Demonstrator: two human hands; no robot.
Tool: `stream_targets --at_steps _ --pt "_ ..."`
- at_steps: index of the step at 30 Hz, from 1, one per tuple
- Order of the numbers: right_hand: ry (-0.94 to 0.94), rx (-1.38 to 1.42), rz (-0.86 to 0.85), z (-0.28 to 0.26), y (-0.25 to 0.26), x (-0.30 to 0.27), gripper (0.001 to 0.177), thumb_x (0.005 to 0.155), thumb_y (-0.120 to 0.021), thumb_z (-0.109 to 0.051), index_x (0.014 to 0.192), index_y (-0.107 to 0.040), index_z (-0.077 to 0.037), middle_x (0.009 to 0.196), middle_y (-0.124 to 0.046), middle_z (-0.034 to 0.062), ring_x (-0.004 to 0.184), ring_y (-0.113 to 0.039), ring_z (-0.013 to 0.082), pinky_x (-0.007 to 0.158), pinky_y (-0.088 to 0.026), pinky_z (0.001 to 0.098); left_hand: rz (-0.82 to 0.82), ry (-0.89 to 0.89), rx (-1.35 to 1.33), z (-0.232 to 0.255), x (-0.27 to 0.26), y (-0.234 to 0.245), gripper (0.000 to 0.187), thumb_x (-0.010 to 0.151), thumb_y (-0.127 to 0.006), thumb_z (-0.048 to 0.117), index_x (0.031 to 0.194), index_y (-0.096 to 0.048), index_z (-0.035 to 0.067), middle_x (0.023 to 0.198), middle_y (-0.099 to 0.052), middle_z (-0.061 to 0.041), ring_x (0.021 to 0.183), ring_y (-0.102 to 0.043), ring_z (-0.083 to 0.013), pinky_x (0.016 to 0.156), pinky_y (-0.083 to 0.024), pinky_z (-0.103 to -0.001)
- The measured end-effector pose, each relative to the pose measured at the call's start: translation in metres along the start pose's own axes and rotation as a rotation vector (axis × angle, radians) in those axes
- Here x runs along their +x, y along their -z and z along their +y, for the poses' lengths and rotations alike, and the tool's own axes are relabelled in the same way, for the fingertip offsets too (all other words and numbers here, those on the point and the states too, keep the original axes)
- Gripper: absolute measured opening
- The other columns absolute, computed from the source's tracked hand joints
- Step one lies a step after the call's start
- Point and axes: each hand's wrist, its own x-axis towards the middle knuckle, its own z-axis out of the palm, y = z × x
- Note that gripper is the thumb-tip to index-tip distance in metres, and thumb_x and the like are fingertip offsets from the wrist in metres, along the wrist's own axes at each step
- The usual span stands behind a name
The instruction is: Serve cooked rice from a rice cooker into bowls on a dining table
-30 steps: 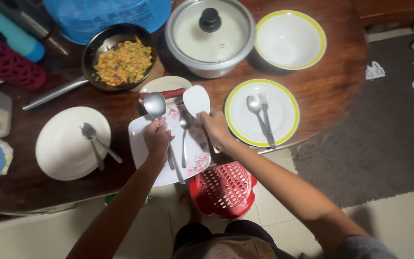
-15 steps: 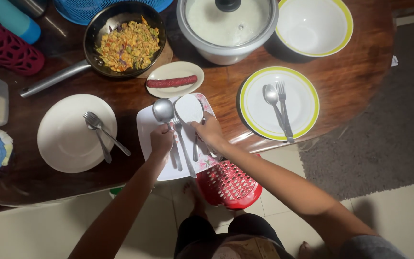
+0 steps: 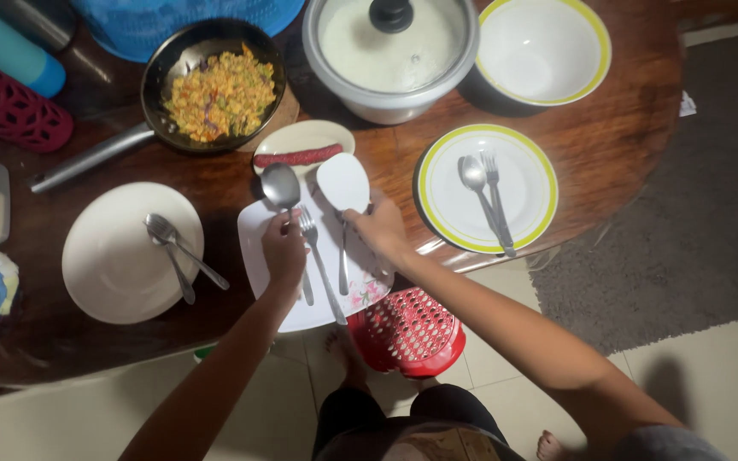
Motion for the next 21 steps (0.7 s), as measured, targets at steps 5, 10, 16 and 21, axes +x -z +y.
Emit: stream_targets --at_steps 5,10,16,21 --pt "-0.009 0.080 0.097 -0.025 0.049 -0.016 0.049 0.085 -0.071 -0.016 0.129 -0.061 0.004 0.077 -0.067 0.0143 0.063 -0.066 0.0192 0.051 -0.056 0.0301 -0.043 -0.102 -0.032 0.019 0.008 -0.045 0.034 0.102 -0.053 0.025 0.127 -0.065 0.004 0.095 -0.064 -0.013 0.075 -0.063 -0.0173 0.057 -0.060 -0.028" --pt "0.007 0.061 0.154 0.003 0.106 -0.006 0.039 0.087 -0.070 -0.015 0.121 -0.062 0.002 0.066 -0.067 0.0099 0.053 -0.063 0.0166 0.046 -0.055 0.0271 -0.169 -0.141 -0.065 0.044 -0.001 -0.098 0.028 0.102 -0.051 0.018 0.120 -0.070 0.010 0.083 -0.064 -0.009 0.062 -0.061 -0.0150 0.046 -0.057 -0.026" --pt "0.002 0.063 0.206 0.005 0.174 -0.012 0.036 0.085 -0.071 -0.018 0.115 -0.063 0.000 0.064 -0.067 0.0103 0.052 -0.065 0.0175 0.046 -0.055 0.0287 -0.294 -0.155 -0.071 0.062 -0.018 -0.159 0.029 0.104 -0.050 0.017 0.124 -0.069 0.009 0.083 -0.070 -0.013 0.059 -0.063 -0.0150 0.048 -0.059 -0.027" --pt "-0.049 0.052 0.287 0.009 0.221 -0.010 0.036 0.090 -0.065 -0.020 0.116 -0.062 0.005 0.064 -0.067 0.0115 0.051 -0.063 0.0176 0.044 -0.054 0.0285 -0.373 -0.192 -0.069 0.102 -0.038 -0.205 0.027 0.103 -0.056 0.018 0.122 -0.069 0.005 0.085 -0.073 -0.010 0.060 -0.061 -0.0103 0.047 -0.053 -0.019"
